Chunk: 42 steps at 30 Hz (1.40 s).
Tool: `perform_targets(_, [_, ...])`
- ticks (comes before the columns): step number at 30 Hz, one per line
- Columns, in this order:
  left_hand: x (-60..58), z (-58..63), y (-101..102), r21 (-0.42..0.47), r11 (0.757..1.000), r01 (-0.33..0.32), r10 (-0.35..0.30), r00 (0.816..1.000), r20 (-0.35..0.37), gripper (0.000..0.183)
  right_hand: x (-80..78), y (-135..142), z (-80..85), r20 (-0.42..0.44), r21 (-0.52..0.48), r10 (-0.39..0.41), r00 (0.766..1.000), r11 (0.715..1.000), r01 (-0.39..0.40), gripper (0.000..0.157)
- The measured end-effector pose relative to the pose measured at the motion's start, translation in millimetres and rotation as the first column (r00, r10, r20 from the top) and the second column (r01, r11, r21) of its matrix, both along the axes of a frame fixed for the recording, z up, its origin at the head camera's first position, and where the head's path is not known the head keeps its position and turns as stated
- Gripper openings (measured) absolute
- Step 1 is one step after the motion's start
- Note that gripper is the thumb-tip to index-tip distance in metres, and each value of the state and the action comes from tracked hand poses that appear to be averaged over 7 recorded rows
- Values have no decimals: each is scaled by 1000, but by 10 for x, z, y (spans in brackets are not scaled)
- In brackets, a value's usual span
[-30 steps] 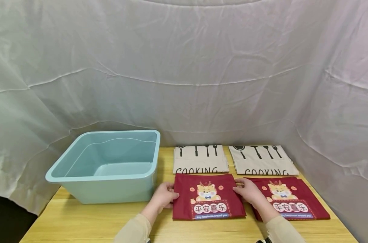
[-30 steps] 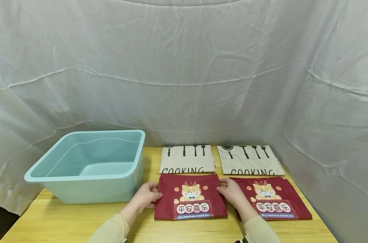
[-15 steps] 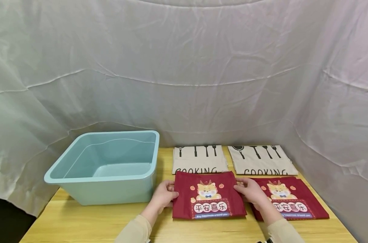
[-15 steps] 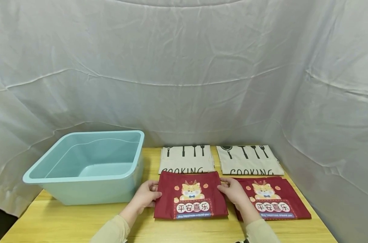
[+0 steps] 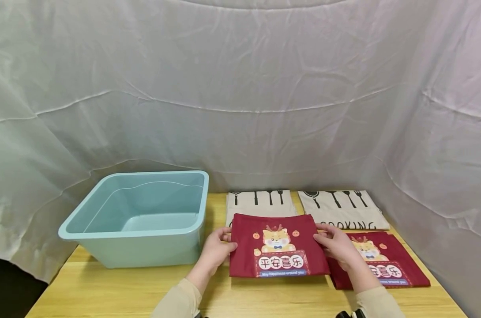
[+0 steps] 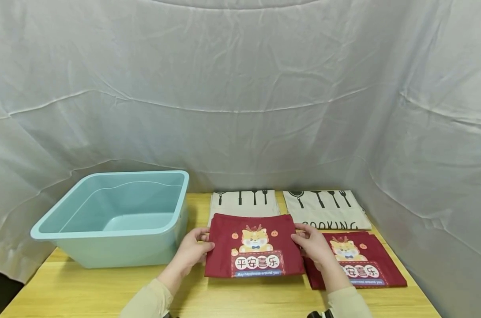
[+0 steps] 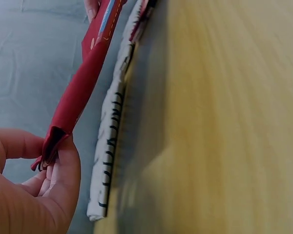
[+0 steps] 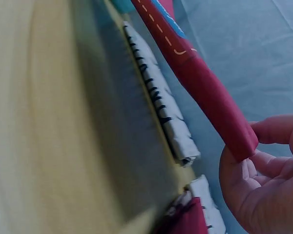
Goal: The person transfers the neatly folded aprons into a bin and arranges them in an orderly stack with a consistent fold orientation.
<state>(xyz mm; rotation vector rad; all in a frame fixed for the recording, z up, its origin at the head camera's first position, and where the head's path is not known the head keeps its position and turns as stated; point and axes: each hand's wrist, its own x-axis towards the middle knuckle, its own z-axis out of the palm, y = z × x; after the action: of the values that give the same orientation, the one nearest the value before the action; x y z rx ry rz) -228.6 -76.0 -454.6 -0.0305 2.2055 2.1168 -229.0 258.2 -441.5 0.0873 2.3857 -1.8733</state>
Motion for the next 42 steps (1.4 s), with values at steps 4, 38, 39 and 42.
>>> perform_targets(4, [-11, 91, 35, 6, 1000, -14, 14, 999, -30, 50, -1, 53, 98, -17, 13, -5, 1000, 1000, 5, 56])
perform_targets(38, [-42, 1179, 160, 25, 999, -35, 40, 977, -208, 45, -94, 237, 1048, -262, 49, 46, 964, 998, -35, 61])
perform_targets(39, [-44, 1215, 135, 20, 999, -35, 39, 976, -212, 45, -100, 214, 1074, -263, 50, 45, 964, 998, -33, 62])
perform_targets(42, [-50, 1323, 48, 18, 999, -34, 37, 974, -224, 45, -120, 133, 1150, -261, 61, 47, 964, 998, -32, 63])
